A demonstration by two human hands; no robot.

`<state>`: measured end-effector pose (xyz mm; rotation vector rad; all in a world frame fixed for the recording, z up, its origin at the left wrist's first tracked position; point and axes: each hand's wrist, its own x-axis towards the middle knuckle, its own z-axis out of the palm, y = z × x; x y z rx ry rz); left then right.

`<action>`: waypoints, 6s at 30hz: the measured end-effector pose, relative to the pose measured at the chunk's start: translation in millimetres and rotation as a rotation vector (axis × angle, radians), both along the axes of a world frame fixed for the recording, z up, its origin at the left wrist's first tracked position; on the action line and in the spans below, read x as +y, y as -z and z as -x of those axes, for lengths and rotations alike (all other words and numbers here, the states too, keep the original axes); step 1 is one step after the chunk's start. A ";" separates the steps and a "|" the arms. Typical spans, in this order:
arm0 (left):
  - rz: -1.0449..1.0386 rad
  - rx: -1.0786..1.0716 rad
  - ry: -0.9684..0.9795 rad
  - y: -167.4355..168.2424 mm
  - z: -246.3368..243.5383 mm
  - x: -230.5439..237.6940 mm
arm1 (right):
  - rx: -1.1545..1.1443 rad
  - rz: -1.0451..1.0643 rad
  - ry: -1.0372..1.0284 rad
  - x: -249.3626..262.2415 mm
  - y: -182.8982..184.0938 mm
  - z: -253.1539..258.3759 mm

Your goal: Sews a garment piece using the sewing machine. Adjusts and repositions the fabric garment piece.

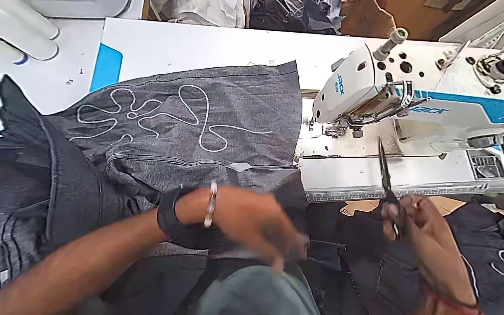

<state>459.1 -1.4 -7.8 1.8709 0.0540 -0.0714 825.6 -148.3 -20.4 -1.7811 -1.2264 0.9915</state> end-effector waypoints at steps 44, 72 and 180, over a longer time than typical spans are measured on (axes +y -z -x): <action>-0.686 0.001 -0.945 65.7 -86.1 37.4 | -0.291 -0.389 0.301 105.2 74.4 123.1; -0.523 0.190 -0.993 51.4 -91.1 37.8 | -0.288 -0.193 0.268 116.1 61.6 120.9; -1.025 0.057 -0.693 91.3 -82.7 82.4 | -0.620 -0.049 0.039 144.6 49.6 99.8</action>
